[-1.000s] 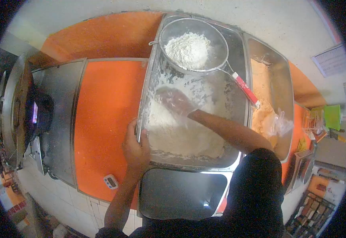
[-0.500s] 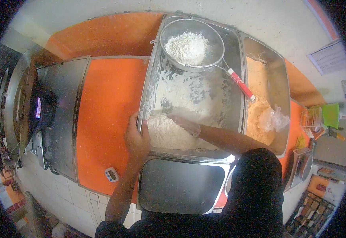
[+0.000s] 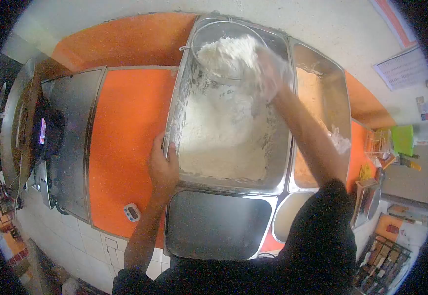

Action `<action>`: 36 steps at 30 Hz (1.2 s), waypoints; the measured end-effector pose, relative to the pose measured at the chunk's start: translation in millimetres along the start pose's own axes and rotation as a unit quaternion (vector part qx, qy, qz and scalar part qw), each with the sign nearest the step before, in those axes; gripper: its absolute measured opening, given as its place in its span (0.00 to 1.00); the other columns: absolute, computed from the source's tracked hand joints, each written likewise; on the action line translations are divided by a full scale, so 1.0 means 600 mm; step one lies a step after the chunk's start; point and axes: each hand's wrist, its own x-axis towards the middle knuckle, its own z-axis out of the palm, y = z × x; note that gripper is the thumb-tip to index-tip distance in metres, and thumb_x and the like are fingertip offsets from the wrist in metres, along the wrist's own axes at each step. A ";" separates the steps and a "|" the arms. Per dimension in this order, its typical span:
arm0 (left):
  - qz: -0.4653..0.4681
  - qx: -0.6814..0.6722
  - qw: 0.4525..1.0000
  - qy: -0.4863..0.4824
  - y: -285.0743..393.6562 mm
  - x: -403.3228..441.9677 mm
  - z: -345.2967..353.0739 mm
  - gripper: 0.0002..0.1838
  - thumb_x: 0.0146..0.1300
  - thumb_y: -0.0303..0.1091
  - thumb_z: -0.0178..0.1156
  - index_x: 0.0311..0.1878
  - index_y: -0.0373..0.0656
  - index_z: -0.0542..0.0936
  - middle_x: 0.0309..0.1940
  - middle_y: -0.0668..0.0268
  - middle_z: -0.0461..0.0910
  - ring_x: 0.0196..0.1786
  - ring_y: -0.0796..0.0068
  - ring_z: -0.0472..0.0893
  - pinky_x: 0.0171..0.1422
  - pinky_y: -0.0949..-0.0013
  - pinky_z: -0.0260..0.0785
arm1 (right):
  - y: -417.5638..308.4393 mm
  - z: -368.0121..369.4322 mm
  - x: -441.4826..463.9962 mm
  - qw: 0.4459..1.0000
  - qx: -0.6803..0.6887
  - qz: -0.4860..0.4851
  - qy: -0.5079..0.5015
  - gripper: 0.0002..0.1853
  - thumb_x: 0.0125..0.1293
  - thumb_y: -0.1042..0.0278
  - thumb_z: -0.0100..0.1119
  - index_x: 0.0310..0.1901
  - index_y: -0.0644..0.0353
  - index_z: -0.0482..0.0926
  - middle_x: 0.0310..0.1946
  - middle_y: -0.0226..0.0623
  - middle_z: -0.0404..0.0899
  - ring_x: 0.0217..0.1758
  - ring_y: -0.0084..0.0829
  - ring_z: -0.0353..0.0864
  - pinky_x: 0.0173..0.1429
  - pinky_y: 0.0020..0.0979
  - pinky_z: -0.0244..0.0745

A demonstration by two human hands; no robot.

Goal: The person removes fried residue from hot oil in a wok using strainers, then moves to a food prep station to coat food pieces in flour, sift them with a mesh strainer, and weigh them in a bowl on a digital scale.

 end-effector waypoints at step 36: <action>-0.031 -0.017 0.999 -0.009 0.010 0.002 0.001 0.15 0.61 0.27 0.51 0.52 0.38 0.71 0.41 0.49 0.77 0.45 0.49 0.77 0.48 0.56 0.67 | 0.236 0.009 -0.069 0.904 -0.398 -0.012 -0.157 0.16 0.65 0.62 0.45 0.49 0.60 0.77 0.44 0.49 0.78 0.48 0.45 0.77 0.53 0.39 0.71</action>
